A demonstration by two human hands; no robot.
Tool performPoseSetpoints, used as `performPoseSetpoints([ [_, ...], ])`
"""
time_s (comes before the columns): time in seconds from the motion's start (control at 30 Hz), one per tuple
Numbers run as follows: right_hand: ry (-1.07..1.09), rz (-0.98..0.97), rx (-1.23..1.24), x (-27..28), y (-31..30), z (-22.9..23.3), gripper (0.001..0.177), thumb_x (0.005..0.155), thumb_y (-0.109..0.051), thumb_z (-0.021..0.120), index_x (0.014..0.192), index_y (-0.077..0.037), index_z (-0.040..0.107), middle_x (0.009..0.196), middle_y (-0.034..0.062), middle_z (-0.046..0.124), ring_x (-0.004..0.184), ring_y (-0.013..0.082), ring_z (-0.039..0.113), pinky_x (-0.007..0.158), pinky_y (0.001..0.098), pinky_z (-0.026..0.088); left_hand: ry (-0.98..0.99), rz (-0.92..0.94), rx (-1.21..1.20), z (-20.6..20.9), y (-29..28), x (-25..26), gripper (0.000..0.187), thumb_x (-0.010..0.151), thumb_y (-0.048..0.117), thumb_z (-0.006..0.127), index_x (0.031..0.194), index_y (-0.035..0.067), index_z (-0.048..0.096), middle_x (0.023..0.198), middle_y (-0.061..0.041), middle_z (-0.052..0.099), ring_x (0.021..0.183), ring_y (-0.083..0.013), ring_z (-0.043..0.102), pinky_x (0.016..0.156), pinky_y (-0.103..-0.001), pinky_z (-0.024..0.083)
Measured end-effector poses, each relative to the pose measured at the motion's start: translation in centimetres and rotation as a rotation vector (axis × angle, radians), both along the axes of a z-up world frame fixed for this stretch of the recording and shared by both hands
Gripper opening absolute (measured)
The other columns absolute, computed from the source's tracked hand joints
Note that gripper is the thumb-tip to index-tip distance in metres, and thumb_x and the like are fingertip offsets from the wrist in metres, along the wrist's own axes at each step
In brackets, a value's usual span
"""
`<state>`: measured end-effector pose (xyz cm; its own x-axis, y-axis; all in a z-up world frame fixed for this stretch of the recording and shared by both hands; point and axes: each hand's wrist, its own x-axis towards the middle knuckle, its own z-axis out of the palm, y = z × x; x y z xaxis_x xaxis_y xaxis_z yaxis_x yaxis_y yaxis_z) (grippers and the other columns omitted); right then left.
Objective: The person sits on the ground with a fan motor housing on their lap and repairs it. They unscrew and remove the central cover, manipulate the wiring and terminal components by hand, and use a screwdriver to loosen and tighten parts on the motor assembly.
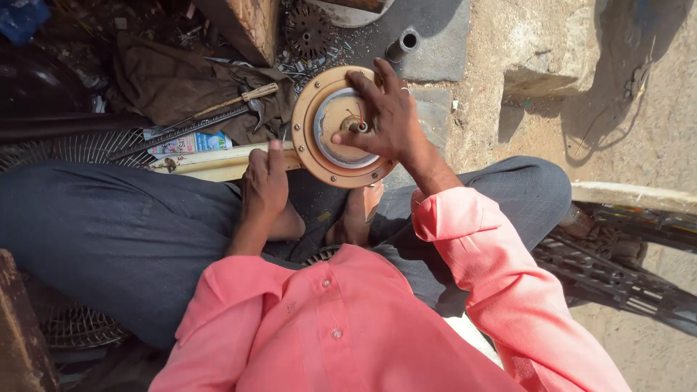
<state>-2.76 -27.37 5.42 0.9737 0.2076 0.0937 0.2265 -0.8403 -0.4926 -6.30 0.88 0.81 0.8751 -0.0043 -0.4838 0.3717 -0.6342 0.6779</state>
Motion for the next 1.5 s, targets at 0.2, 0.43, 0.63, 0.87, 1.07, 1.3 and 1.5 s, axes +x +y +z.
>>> performPoseSetpoints([
  [0.2,0.011,-0.144,0.109,-0.2,0.6,-0.2,0.093,0.076,-0.075,0.084,0.147,-0.019,0.062,0.147,0.0299,0.046,0.127,0.0506,0.052,0.106,0.0574,0.046,-0.42,-0.629,0.062,12.5,-0.2,-2.7,0.03,0.09,0.013,0.065,0.118,0.003,0.066,0.09,-0.019,0.064,0.081,-0.041,0.066,0.07,-0.052,0.052],
  [0.43,-0.039,-0.147,0.077,-0.4,0.3,-0.7,0.095,0.077,-0.077,0.083,0.148,-0.017,0.061,0.146,0.0269,0.047,0.119,0.0474,0.056,0.102,0.0551,0.048,-0.467,-0.81,0.254,13.4,-2.6,-1.6,0.016,0.092,0.021,0.07,0.098,0.007,0.066,0.082,-0.011,0.065,0.075,-0.033,0.069,0.065,-0.048,0.054],
  [0.63,-0.026,-0.137,0.091,-0.4,0.3,-1.2,0.1,0.073,-0.081,0.082,0.147,-0.017,0.061,0.145,0.0283,0.046,0.116,0.0465,0.056,0.099,0.0551,0.047,-0.473,-0.796,0.272,12.7,-2.5,-1.6,0.016,0.092,0.021,0.071,0.098,0.006,0.066,0.084,-0.011,0.066,0.075,-0.0337,0.069,0.066,-0.047,0.055],
  [0.87,-0.033,-0.156,0.068,-0.4,0.5,-1.1,0.1,0.071,-0.082,0.083,0.145,-0.017,0.063,0.144,0.0276,0.046,0.116,0.0466,0.055,0.098,0.0562,0.047,-0.492,-0.872,0.313,13.4,-3.3,-1.2,0.016,0.091,0.019,0.071,0.098,0.006,0.067,0.083,-0.012,0.065,0.077,-0.0325,0.069,0.066,-0.046,0.055],
  [1.07,-0.049,-0.177,0.016,-0.4,1.3,-0.3,0.101,0.068,-0.082,0.083,0.143,-0.018,0.064,0.143,0.028,0.046,0.112,0.045,0.055,0.093,0.0553,0.048,-0.272,-1.045,0.524,14.5,-6.6,0.5,0.023,0.076,0.016,0.074,0.096,0.006,0.067,0.095,-0.015,0.068,0.089,-0.0352,0.07,0.077,-0.046,0.056],
  [1.3,-0.034,-0.201,-0.045,-0.3,1.7,-0.5,0.104,0.067,-0.087,0.079,0.142,-0.018,0.064,0.141,0.0276,0.046,0.108,0.0446,0.055,0.087,0.0527,0.048,0.214,-0.922,0.59,11.5,-7.2,4.2,0.027,0.079,0.016,0.067,0.105,0.017,0.077,0.099,-0.015,0.075,0.096,-0.037,0.07,0.082,-0.051,0.055],
  [1.5,-0.089,-0.194,-0.049,-0.6,1.3,-0.8,0.104,0.068,-0.088,0.08,0.143,-0.018,0.063,0.138,0.0264,0.046,0.107,0.0462,0.052,0.087,0.0524,0.047,0.025,-1.482,0.808,15.8,-10.1,3.1,0.017,0.083,0.021,0.067,0.09,0.013,0.08,0.089,-0.01,0.077,0.09,-0.0301,0.075,0.072,-0.046,0.059],
])
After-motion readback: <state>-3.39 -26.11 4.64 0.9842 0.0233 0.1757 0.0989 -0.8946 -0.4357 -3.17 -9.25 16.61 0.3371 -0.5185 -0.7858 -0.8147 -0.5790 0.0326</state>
